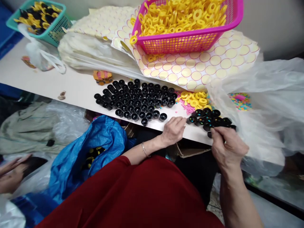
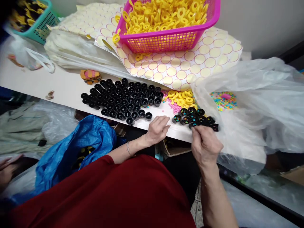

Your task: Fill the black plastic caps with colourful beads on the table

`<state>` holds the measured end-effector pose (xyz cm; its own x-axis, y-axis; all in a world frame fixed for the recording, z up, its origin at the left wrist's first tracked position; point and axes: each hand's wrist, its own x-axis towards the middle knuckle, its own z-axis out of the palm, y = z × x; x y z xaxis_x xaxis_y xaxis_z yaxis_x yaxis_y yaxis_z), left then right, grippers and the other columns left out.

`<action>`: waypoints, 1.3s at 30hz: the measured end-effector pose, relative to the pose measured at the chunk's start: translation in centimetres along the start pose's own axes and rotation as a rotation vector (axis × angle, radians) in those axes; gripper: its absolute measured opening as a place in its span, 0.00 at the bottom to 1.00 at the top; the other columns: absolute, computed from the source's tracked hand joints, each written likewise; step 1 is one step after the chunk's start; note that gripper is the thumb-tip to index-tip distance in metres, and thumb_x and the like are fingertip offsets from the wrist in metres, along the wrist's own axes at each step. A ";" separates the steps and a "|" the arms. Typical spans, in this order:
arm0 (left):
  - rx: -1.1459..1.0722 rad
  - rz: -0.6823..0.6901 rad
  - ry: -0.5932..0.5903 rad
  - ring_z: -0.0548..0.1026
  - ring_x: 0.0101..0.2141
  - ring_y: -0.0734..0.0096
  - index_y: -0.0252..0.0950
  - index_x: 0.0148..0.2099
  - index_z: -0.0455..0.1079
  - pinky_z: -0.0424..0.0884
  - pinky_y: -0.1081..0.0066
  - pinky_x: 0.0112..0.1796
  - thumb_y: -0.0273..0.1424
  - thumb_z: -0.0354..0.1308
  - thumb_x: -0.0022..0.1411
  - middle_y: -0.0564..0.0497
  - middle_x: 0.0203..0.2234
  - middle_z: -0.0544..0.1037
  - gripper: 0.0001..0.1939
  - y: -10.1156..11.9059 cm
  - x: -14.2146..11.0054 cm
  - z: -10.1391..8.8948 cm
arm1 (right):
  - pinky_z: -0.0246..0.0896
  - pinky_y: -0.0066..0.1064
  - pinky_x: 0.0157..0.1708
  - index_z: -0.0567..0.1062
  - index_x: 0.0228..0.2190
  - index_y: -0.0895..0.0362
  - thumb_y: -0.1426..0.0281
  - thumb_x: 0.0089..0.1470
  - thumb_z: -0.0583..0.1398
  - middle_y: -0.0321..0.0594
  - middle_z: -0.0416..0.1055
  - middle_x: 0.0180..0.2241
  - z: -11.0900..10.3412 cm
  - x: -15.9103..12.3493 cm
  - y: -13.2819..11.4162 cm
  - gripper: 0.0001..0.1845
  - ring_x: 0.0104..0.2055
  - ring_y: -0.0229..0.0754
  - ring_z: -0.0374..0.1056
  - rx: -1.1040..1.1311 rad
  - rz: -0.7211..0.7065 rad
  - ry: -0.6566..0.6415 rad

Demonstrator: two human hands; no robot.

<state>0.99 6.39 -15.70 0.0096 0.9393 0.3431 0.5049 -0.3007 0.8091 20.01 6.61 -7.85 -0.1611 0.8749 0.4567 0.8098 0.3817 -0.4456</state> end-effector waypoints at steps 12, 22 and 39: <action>0.299 0.180 0.425 0.80 0.35 0.65 0.38 0.43 0.76 0.77 0.66 0.35 0.29 0.54 0.67 0.45 0.34 0.81 0.09 -2.7 -6.2 -5.8 | 0.71 0.40 0.51 0.66 0.59 0.63 0.73 0.58 0.52 0.59 0.66 0.59 11.5 2.5 -8.5 0.27 0.59 0.53 0.68 0.219 -0.205 -0.447; 0.062 0.077 0.241 0.77 0.31 0.71 0.35 0.54 0.73 0.76 0.71 0.34 0.28 0.56 0.61 0.46 0.38 0.81 0.18 -1.4 -4.3 -4.7 | 0.67 0.31 0.38 0.73 0.43 0.57 0.72 0.58 0.58 0.44 0.72 0.38 7.2 -0.7 -7.3 0.10 0.38 0.41 0.70 0.596 -0.074 -0.330; -0.020 -0.130 0.146 0.74 0.34 0.67 0.38 0.31 0.75 0.71 0.69 0.36 0.22 0.52 0.41 0.51 0.30 0.76 0.14 -1.4 3.0 -2.7 | 0.64 0.35 0.43 0.82 0.38 0.59 0.76 0.48 0.59 0.51 0.78 0.38 2.7 17.1 15.4 0.15 0.46 0.53 0.71 -0.297 0.381 -0.349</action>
<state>-2.06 9.17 -14.49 -0.1800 0.9370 0.2995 0.4762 -0.1834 0.8600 28.18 28.27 -8.95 0.0365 0.9993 0.0047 0.9620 -0.0338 -0.2710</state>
